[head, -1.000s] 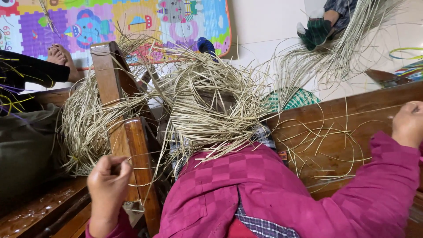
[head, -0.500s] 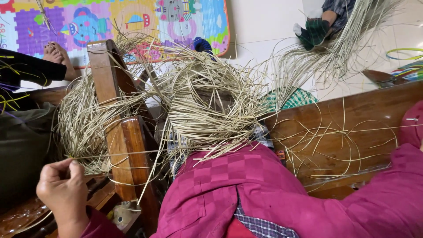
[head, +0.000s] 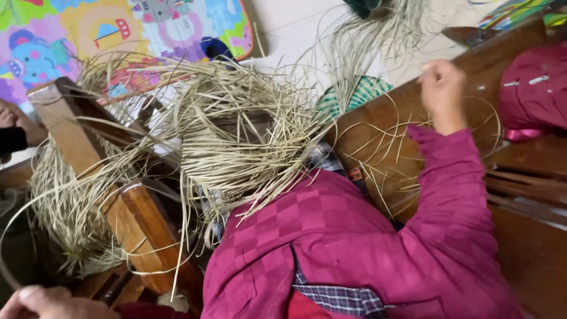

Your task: Weaving dried straw strands together to create a handcrafted product like a mat or basket.

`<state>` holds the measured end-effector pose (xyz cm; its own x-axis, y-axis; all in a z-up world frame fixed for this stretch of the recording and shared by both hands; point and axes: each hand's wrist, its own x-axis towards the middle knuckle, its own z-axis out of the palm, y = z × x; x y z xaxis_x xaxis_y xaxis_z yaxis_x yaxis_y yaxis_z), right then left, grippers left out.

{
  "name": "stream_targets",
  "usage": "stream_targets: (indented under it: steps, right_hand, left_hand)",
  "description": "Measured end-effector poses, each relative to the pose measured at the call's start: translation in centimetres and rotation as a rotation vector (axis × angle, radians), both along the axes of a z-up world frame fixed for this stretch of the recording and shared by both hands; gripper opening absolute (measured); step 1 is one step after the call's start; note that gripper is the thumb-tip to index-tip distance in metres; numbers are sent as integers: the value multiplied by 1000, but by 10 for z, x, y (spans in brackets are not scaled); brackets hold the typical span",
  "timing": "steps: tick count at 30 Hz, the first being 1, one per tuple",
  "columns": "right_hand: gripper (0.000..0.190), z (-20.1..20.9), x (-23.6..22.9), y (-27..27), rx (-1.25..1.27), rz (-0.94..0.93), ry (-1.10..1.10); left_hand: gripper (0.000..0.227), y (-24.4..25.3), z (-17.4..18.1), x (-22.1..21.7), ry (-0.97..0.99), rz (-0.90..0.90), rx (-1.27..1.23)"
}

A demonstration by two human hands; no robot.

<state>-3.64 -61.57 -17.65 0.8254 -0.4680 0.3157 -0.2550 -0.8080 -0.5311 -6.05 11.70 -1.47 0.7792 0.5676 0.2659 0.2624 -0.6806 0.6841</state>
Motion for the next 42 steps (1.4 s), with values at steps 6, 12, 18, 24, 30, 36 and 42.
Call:
stream_targets:
  steps: [6,12,18,24,30,36,42]
  right_hand:
    - [62,94,78,121,-203,461,-591]
    - [25,180,60,348,-190,1136,-462]
    - [26,141,73,368,-51,1271,-390]
    - [16,142,74,331,-55,1282,-157]
    - [17,151,79,312,-174,1213,-91]
    - [21,133,86,246,-290,1114,-212]
    - [12,116,238,-9,254,540,862]
  left_hand:
    - [11,-44,-32,24,-62,-663,128]
    - [14,-157,13,69,-277,-1055,338]
    - [15,-150,-3,68,-211,-1014,245]
    - [9,-108,-12,43,37,-910,-104]
    - [6,-75,-27,28,139,-721,-245]
    - [5,-56,-33,17,109,-648,-242]
    - [5,-47,-42,21,133,-627,-334]
